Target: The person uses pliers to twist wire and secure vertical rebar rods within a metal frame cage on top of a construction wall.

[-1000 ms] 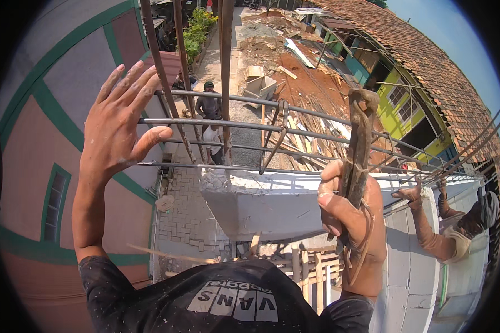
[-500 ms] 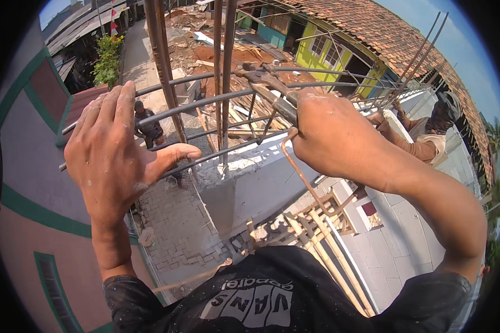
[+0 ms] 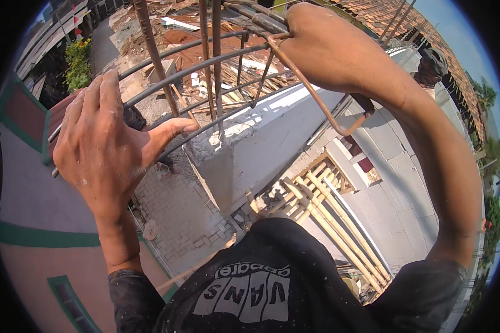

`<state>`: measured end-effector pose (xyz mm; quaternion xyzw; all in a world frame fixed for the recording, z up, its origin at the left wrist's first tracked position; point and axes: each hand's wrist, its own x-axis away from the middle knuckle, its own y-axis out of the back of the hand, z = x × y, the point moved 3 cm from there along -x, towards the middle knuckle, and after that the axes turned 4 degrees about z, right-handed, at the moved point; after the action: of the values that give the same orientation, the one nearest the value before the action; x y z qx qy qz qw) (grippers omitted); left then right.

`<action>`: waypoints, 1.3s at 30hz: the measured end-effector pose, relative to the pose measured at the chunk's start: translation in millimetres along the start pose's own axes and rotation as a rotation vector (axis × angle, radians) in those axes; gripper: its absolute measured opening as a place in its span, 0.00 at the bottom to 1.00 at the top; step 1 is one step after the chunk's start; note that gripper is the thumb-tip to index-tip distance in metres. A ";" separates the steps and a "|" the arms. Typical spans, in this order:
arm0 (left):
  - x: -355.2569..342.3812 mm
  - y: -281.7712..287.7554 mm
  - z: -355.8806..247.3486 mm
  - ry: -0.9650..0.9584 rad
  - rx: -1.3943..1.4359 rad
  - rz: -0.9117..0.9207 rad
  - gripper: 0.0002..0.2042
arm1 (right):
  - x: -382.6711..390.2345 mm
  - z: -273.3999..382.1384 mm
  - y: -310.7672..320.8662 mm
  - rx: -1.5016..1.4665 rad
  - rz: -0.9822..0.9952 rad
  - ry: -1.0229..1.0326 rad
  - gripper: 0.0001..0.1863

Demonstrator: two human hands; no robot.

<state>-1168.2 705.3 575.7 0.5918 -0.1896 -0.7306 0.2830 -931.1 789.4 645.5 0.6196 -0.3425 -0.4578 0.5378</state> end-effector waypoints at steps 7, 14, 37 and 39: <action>14.8 -8.3 -1.5 0.038 -0.014 0.000 0.47 | 5.7 7.5 -40.7 0.089 -0.070 0.197 0.17; 27.7 -12.4 -5.4 0.068 0.006 -0.051 0.46 | 18.1 1.3 -75.8 0.058 -0.173 0.202 0.17; 49.7 -20.2 -12.7 0.060 0.017 -0.127 0.45 | 12.1 9.2 -68.1 0.072 0.023 0.146 0.16; 45.4 -23.2 -9.4 0.133 0.037 -0.071 0.45 | 3.2 11.0 -43.3 0.095 0.125 0.136 0.16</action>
<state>-1169.7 694.7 524.9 0.6506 -0.1630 -0.6954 0.2579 -943.2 790.7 602.4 0.6516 -0.3644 -0.3634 0.5572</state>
